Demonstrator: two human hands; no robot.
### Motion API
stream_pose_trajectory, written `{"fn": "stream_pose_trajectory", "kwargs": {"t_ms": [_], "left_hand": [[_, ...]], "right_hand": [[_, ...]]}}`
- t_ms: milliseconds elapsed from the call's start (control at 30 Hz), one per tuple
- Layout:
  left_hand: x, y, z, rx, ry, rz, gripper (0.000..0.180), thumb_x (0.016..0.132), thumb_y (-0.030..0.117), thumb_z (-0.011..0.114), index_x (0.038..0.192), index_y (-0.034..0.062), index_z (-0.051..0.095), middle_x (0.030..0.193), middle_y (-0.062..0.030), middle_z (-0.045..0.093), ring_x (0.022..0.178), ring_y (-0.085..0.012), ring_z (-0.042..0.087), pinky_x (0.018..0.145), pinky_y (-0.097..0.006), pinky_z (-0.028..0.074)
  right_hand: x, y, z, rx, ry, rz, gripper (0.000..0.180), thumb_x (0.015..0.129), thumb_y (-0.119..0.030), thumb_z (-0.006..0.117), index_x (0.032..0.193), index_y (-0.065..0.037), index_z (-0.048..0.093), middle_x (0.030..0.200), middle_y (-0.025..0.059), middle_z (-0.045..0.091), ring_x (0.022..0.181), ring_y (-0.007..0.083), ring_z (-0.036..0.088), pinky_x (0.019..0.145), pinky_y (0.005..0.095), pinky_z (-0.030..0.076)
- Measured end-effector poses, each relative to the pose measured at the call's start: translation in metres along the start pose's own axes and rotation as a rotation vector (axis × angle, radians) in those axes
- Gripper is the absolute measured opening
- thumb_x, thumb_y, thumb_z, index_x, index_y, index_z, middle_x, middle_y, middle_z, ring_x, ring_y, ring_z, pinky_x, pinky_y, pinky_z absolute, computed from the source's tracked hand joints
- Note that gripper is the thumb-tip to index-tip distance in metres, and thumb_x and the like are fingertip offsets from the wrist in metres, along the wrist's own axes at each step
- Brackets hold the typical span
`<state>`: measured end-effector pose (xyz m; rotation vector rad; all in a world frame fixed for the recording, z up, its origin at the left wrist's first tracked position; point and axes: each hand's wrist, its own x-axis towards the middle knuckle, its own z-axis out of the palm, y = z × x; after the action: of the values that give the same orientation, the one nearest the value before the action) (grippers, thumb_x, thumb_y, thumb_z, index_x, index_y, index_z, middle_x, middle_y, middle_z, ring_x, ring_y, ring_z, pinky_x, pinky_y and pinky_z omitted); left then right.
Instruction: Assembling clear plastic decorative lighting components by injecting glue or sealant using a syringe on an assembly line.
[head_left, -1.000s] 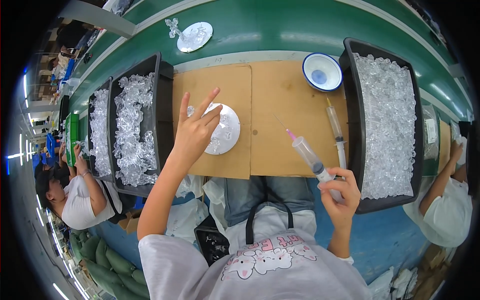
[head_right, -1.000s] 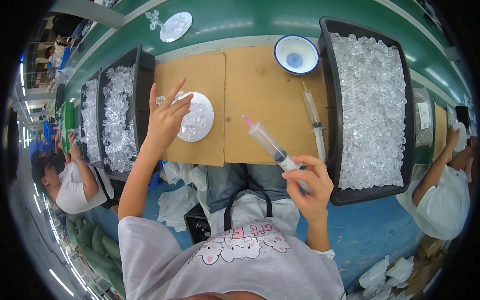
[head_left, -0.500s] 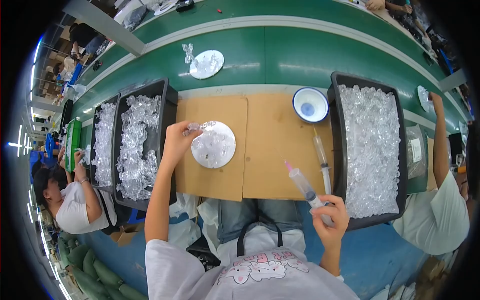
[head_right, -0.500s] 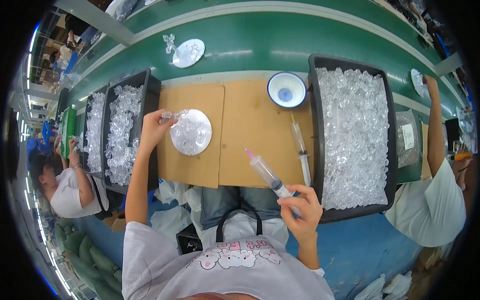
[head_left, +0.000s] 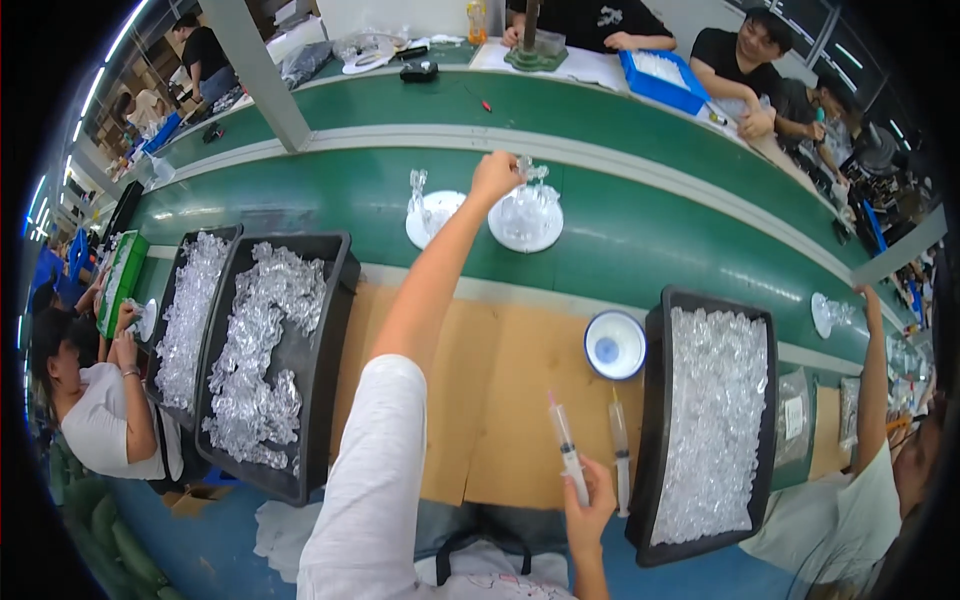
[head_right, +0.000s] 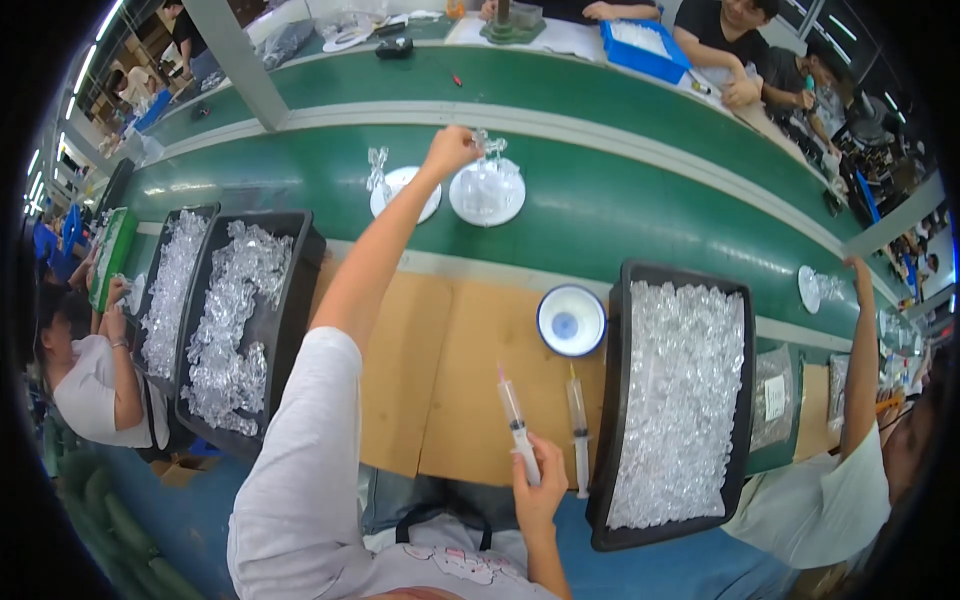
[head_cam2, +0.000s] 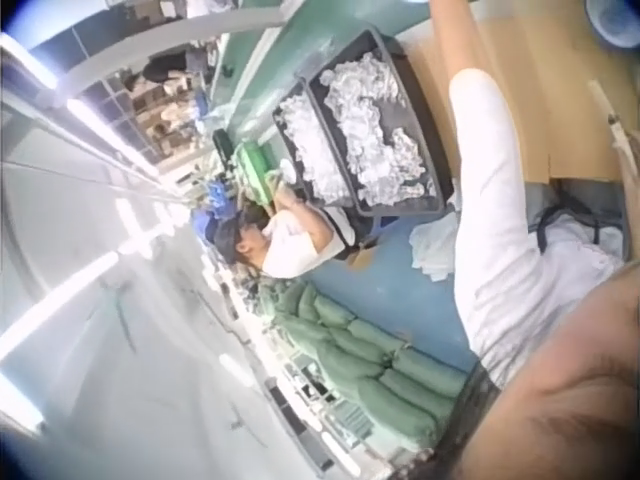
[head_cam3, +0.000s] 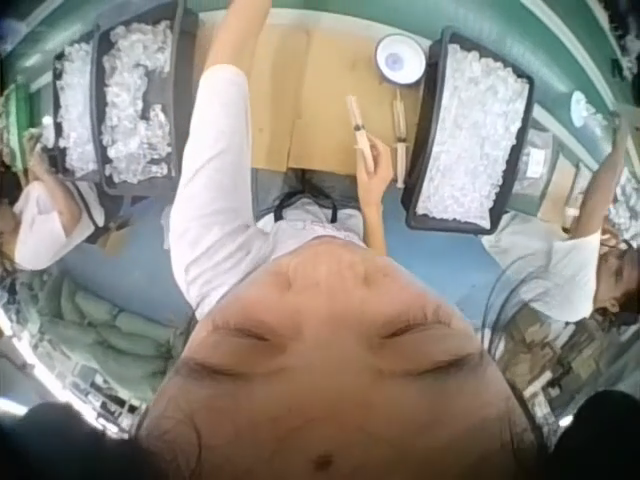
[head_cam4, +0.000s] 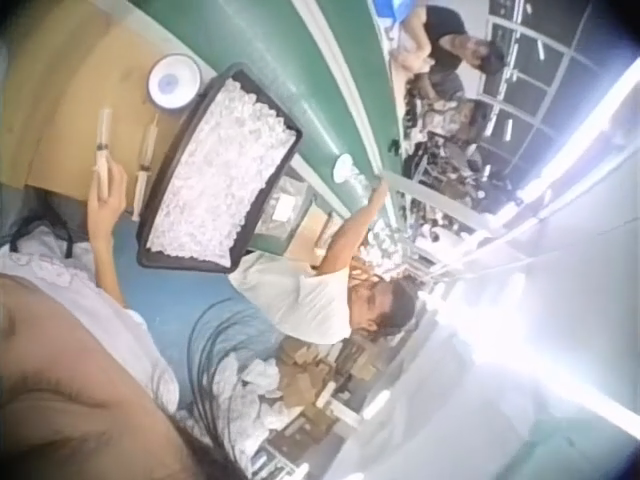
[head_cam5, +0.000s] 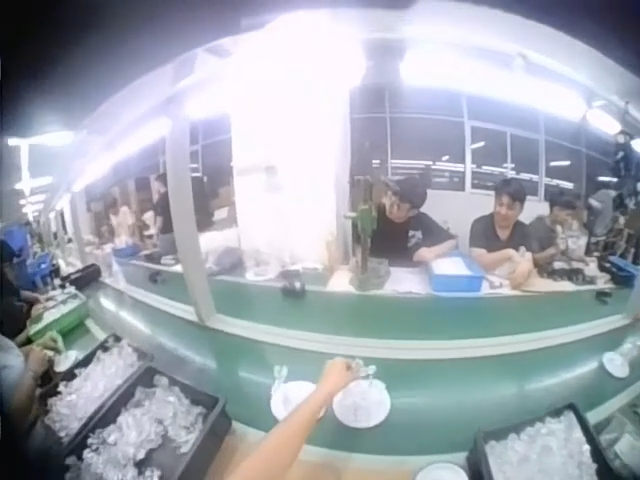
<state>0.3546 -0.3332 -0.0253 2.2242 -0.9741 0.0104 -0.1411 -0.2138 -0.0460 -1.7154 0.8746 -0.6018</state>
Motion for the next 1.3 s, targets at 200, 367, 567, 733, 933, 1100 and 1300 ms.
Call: {"fn": "stream_pose_trajectory", "kwargs": {"t_ms": [200,367,567,733,933,1100,1300], "left_hand": [[-0.048,0.046,-0.048,0.542,0.615,0.277,0.047,0.067,0.027,0.071,0.107,0.007,0.058,0.113,-0.0147,0.053,0.099,-0.0334,0.054,0.076,-0.045,0.044],[-0.076,-0.018,-0.07,0.449,0.419,-0.273,0.036,0.07,0.025,0.067,0.101,0.008,0.059,0.104,-0.0171,0.058,0.092,-0.0368,0.057,0.072,-0.046,0.046],[-0.097,-0.016,-0.091,0.16,0.395,-0.11,0.023,0.067,0.003,0.057,0.089,0.0084,0.06,0.08,-0.0179,0.062,0.08,-0.0379,0.059,0.069,-0.048,0.047],[-0.227,0.028,-0.128,0.115,0.136,-0.04,0.02,0.068,0.002,0.057,0.087,0.0071,0.061,0.079,-0.0171,0.062,0.08,-0.0346,0.059,0.067,-0.043,0.045],[-0.321,0.007,-0.133,-0.013,0.145,0.049,0.024,0.069,-0.002,0.055,0.091,0.0034,0.059,0.075,-0.0181,0.06,0.075,-0.0362,0.058,0.065,-0.045,0.044],[-0.315,0.006,-0.117,-0.287,0.133,0.002,0.023,0.073,0.0,0.056,0.096,0.0015,0.056,0.08,-0.0198,0.06,0.079,-0.0373,0.056,0.069,-0.045,0.043],[-0.356,0.019,-0.119,-0.558,0.488,-0.148,0.04,0.075,0.003,0.057,0.114,0.0008,0.047,0.106,-0.0217,0.053,0.101,-0.0399,0.048,0.085,-0.042,0.04]], "right_hand": [[0.018,0.006,0.005,-0.08,0.179,0.012,0.032,0.076,-0.002,0.063,0.107,-0.003,0.055,0.087,0.009,0.058,0.072,0.0159,0.055,0.063,0.0274,0.045],[0.031,0.015,0.004,-0.181,0.063,-0.112,0.039,0.078,-0.001,0.061,0.115,-0.001,0.049,0.102,0.0096,0.056,0.084,0.0149,0.054,0.07,0.0258,0.044],[0.015,-0.01,-0.012,-0.378,0.061,-0.266,0.051,0.074,-0.004,0.064,0.121,-0.002,0.046,0.114,0.012,0.05,0.103,0.0239,0.049,0.084,0.032,0.039],[0.02,-0.054,-0.01,-0.282,0.06,-0.314,0.04,0.075,-0.003,0.061,0.114,-0.003,0.051,0.114,0.0129,0.052,0.106,0.0264,0.049,0.082,0.0324,0.039],[0.083,-0.183,0.115,-0.095,-0.461,-0.648,0.015,0.08,-0.008,0.061,0.091,0.0,0.061,0.087,0.0085,0.062,0.08,0.0158,0.057,0.074,0.0263,0.042],[0.164,-0.236,0.284,-0.625,-0.74,-0.778,0.028,0.073,-0.021,0.064,0.098,-0.01,0.065,0.095,0.0102,0.064,0.083,0.0249,0.062,0.074,0.0345,0.048],[0.158,-0.189,0.387,-1.041,-0.851,-1.359,0.02,0.067,-0.017,0.064,0.087,-0.015,0.067,0.09,0.0093,0.064,0.08,0.0284,0.062,0.072,0.0393,0.051]]}}
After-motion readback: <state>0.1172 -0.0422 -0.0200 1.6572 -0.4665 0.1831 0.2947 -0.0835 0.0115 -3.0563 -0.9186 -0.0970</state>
